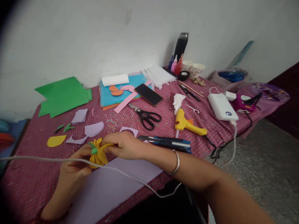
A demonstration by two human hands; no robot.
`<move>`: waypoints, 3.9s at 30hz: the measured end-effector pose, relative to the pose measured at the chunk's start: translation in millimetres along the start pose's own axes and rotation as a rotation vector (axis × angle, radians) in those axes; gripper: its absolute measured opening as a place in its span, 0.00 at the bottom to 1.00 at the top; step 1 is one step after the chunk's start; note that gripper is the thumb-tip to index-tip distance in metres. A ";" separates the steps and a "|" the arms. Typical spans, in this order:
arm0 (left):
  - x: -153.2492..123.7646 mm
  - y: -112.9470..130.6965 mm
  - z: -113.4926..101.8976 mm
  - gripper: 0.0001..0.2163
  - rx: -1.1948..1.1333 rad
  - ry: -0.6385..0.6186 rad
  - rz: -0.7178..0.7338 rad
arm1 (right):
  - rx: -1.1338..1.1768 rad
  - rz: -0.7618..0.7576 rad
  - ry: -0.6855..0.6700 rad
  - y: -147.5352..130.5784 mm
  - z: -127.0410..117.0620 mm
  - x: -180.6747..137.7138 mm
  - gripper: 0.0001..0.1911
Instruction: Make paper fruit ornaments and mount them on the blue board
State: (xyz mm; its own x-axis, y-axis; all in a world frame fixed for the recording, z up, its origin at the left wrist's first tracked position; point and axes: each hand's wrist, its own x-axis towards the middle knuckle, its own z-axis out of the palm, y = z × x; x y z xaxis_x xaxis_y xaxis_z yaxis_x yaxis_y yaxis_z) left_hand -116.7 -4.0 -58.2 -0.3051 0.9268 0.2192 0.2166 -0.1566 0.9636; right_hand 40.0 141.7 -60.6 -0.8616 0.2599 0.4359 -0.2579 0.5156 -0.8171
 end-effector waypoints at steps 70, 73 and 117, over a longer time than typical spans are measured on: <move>-10.6 -0.3 14.3 0.06 0.509 0.274 0.101 | -0.111 0.117 -0.018 0.8 -1.7 1.9 0.01; -11.1 2.0 11.3 0.09 0.533 0.186 0.148 | -0.103 0.114 0.008 1.8 -2.5 2.6 0.03; -1.2 -1.7 2.2 0.11 0.952 0.276 0.843 | -0.071 -0.147 -0.014 -8.0 5.8 -1.5 0.12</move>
State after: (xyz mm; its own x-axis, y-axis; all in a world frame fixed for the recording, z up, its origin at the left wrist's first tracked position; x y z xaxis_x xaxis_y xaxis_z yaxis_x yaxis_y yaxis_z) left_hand -114.7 -4.1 -60.4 0.0917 0.5444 0.8338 0.9681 -0.2447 0.0532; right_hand 40.8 132.4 -56.9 -0.8232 0.1662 0.5428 -0.3501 0.6040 -0.7160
